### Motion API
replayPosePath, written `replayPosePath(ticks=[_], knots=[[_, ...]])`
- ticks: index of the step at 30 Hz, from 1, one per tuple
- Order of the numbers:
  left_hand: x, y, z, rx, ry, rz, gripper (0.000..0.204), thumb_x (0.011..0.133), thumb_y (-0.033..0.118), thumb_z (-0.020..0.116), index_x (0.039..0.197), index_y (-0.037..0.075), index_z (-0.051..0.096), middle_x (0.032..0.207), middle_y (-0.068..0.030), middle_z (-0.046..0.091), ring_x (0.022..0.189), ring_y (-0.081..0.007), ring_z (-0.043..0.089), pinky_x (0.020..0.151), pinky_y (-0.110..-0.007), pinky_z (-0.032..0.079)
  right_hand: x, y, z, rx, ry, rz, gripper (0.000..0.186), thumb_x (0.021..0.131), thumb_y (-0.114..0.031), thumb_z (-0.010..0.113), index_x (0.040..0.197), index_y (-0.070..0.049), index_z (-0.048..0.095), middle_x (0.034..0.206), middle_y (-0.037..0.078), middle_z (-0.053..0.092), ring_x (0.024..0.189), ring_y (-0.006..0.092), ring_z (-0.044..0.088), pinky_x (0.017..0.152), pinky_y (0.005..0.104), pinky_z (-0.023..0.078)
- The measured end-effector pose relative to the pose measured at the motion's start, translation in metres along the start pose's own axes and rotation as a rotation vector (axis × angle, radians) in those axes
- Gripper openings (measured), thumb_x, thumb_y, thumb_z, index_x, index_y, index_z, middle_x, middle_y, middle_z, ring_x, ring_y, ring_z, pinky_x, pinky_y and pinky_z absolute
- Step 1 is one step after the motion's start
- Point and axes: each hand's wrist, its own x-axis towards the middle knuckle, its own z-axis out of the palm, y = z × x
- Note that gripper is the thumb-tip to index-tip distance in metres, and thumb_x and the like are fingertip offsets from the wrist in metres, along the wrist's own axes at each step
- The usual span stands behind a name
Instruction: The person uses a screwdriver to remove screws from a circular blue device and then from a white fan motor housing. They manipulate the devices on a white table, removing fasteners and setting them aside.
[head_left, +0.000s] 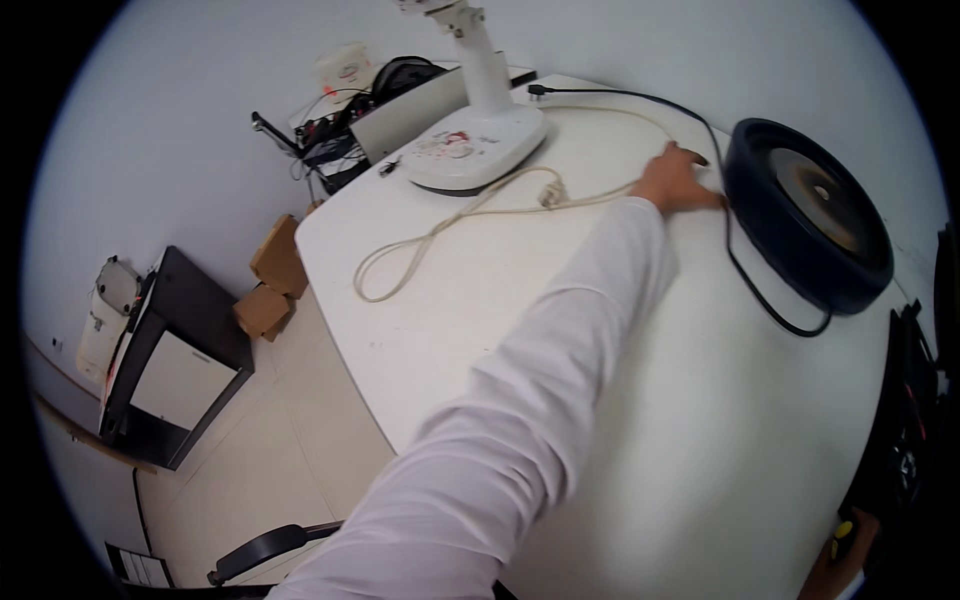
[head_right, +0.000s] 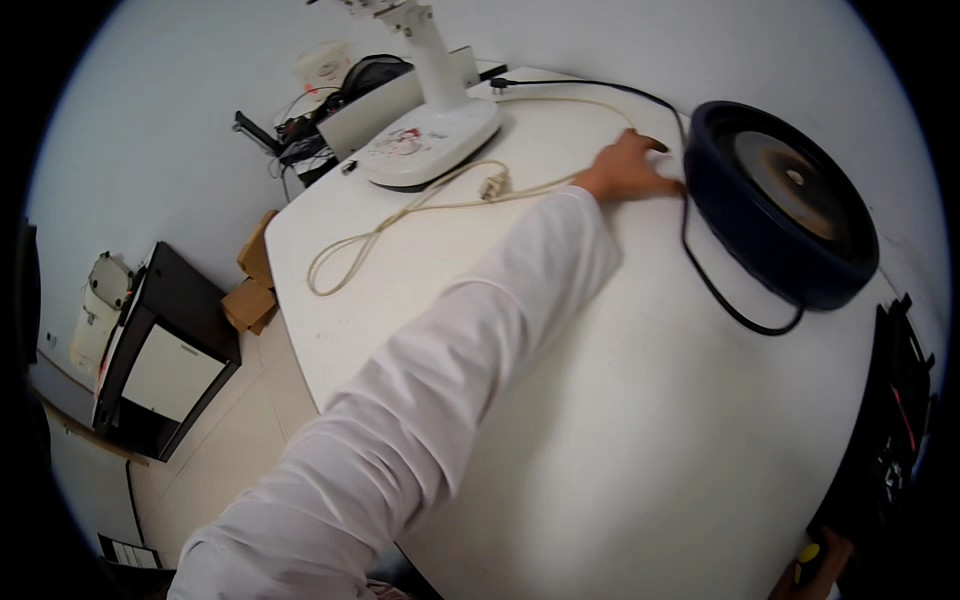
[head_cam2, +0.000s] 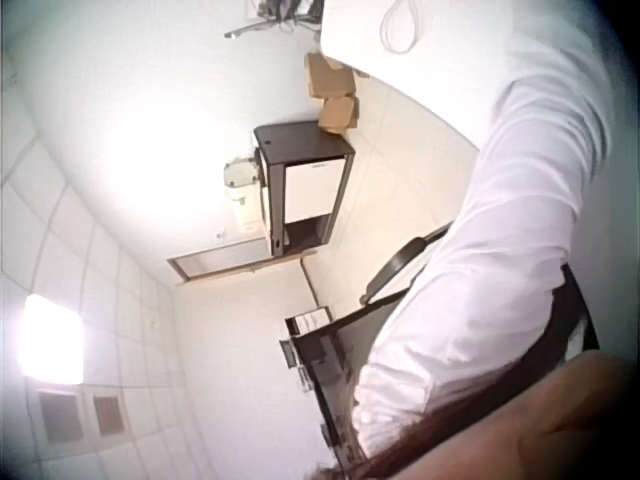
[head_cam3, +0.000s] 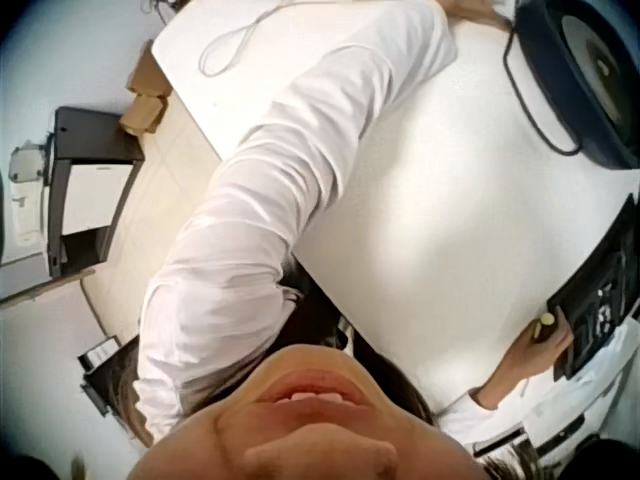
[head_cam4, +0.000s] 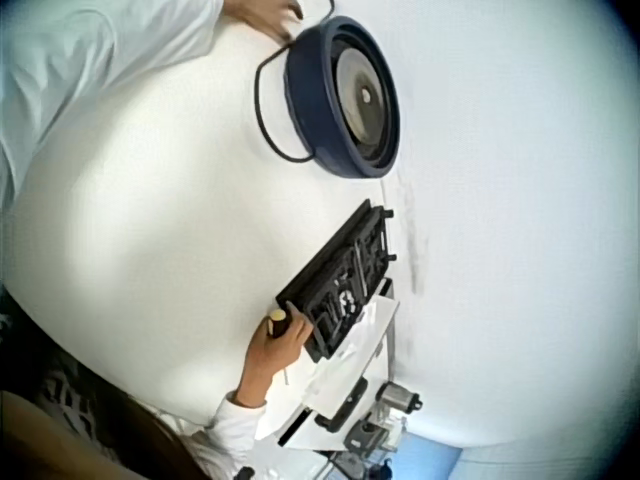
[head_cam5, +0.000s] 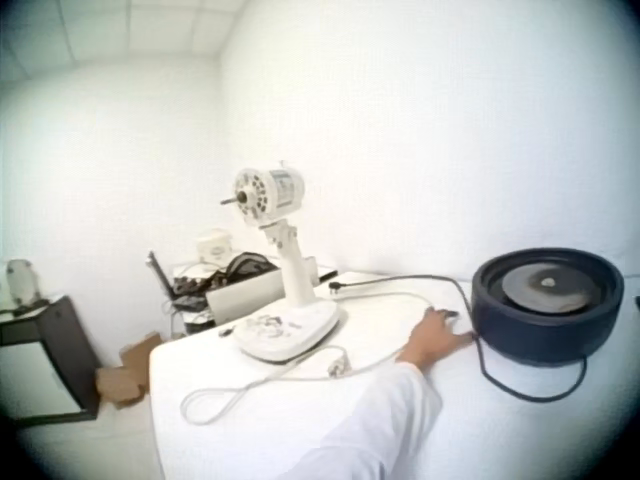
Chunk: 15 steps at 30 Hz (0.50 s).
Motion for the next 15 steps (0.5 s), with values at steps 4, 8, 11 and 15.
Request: replayPosePath(ticks=[4, 8, 11, 15], knots=[[0.013, -0.029, 0.010, -0.017, 0.283, 0.090, 0.058, 0.070, 0.040, 0.073, 0.113, 0.002, 0.059, 0.120, -0.0239, 0.051, 0.112, -0.0374, 0.049, 0.096, -0.040, 0.042, -0.004, 0.004, 0.009, 0.066, 0.057, 0.026, 0.027, 0.076, 0.001, 0.059, 0.102, -0.004, 0.058, 0.099, 0.011, 0.056, 0.090, 0.0279, 0.056, 0.080, 0.0338, 0.043], [0.016, -0.001, 0.033, 0.231, 0.621, 0.248, 0.038, 0.071, 0.008, 0.064, 0.107, -0.001, 0.055, 0.115, -0.0220, 0.052, 0.113, -0.0383, 0.048, 0.094, -0.042, 0.042, -0.020, 0.026, 0.012, 0.148, 0.115, 0.055, 0.046, 0.057, 0.011, 0.060, 0.100, -0.005, 0.057, 0.098, 0.016, 0.056, 0.099, 0.0382, 0.058, 0.084, 0.0379, 0.046], [0.024, -0.043, 0.047, 0.478, 0.632, 0.468, 0.052, 0.068, 0.009, 0.067, 0.119, 0.002, 0.055, 0.127, -0.0181, 0.050, 0.125, -0.0355, 0.042, 0.106, -0.047, 0.031, -0.019, 0.023, 0.003, 0.169, 0.126, -0.005, 0.044, 0.056, 0.005, 0.064, 0.097, -0.009, 0.060, 0.094, 0.013, 0.061, 0.088, 0.0355, 0.060, 0.074, 0.0383, 0.049], [0.045, -0.125, -0.058, 0.562, 0.687, 0.622, 0.060, 0.079, 0.042, 0.064, 0.125, 0.007, 0.051, 0.124, -0.0178, 0.052, 0.110, -0.0360, 0.048, 0.095, -0.052, 0.036, -0.007, 0.037, 0.013, 0.178, 0.083, -0.008, 0.042, 0.063, -0.009, 0.074, 0.101, -0.014, 0.059, 0.097, 0.007, 0.058, 0.087, 0.0293, 0.060, 0.062, 0.0391, 0.050]])
